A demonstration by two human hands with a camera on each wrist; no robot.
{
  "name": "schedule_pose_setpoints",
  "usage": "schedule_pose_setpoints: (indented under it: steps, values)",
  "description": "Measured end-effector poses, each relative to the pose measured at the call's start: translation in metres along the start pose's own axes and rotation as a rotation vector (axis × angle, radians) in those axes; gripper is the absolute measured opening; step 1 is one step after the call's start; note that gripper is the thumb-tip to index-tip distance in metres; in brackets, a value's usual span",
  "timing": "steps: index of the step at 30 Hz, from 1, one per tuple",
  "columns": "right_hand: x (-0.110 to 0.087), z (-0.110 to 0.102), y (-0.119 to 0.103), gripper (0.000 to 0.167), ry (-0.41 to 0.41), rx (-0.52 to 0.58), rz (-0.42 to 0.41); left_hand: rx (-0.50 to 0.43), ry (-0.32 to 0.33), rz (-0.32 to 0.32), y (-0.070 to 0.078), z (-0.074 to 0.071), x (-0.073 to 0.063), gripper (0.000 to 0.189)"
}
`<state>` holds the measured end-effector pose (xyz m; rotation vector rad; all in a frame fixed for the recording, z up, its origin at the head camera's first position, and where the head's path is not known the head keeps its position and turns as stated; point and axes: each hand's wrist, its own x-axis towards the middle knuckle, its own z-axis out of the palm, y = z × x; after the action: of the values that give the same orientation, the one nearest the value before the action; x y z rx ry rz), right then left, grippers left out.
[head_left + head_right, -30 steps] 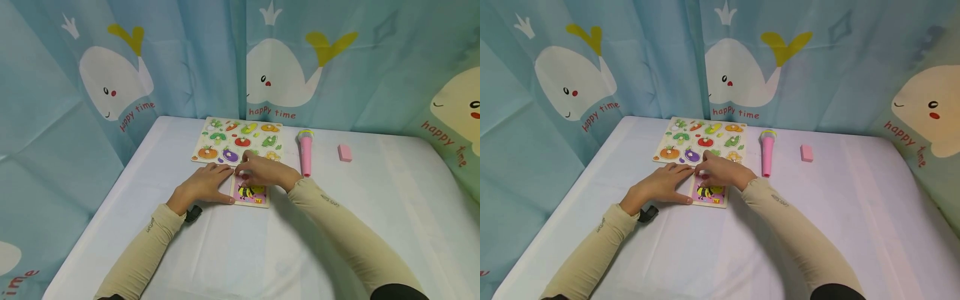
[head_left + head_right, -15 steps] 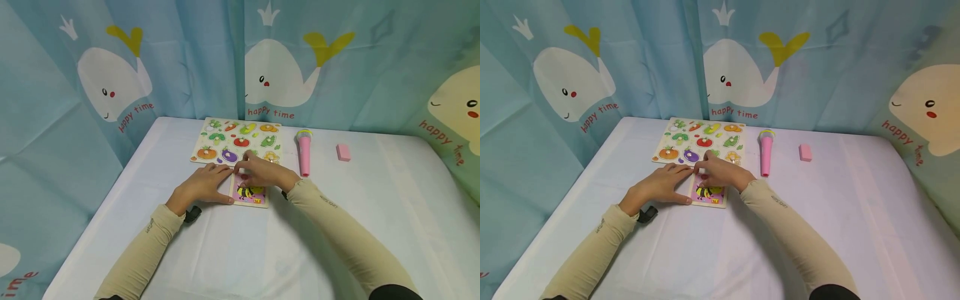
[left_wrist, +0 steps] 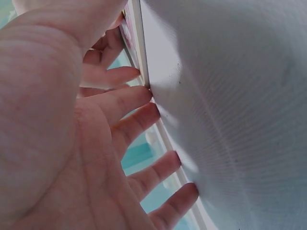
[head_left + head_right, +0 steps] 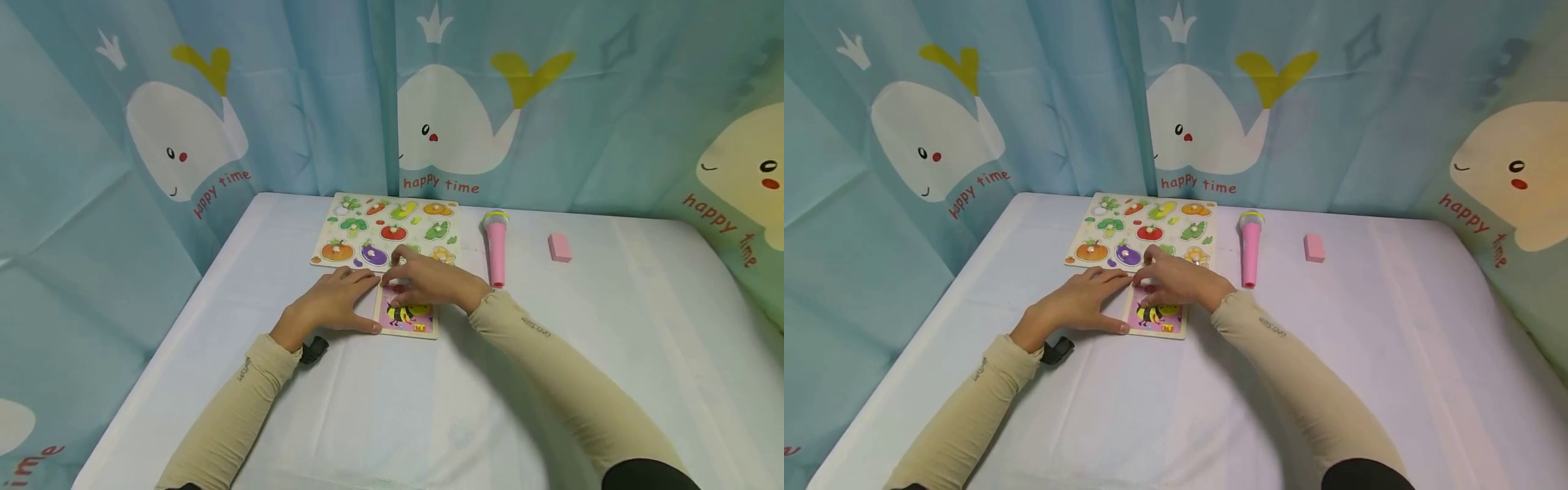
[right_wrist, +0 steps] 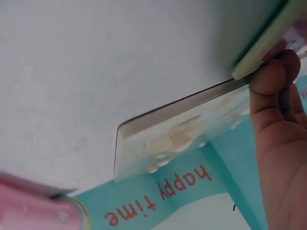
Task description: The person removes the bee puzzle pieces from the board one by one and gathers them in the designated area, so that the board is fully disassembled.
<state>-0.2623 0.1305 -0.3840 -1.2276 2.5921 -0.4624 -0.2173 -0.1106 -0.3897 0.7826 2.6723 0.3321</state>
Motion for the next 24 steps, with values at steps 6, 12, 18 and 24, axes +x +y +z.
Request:
schedule_pose_setpoints:
  steps: [6, 12, 18, 24]
  values:
    - [0.0032, -0.0017, 0.0017, 0.035, 0.003, -0.020, -0.045, -0.003, 0.015, 0.005, -0.0002, 0.0003, 0.0004, 0.099]
    - [0.0053, 0.0015, 0.0008, 0.032, -0.012, 0.075, -0.001, -0.007, 0.006, 0.011, -0.0020, 0.0034, 0.0006, 0.099]
    - [0.0053, 0.0020, -0.0024, 0.032, -0.005, 0.120, 0.040, -0.015, 0.011, 0.002, -0.0017, 0.0022, 0.0013, 0.100]
    - [0.0050, 0.0033, -0.0039, 0.030, 0.003, 0.165, 0.029, -0.013, 0.006, 0.007, -0.0016, 0.0010, 0.0012, 0.101]
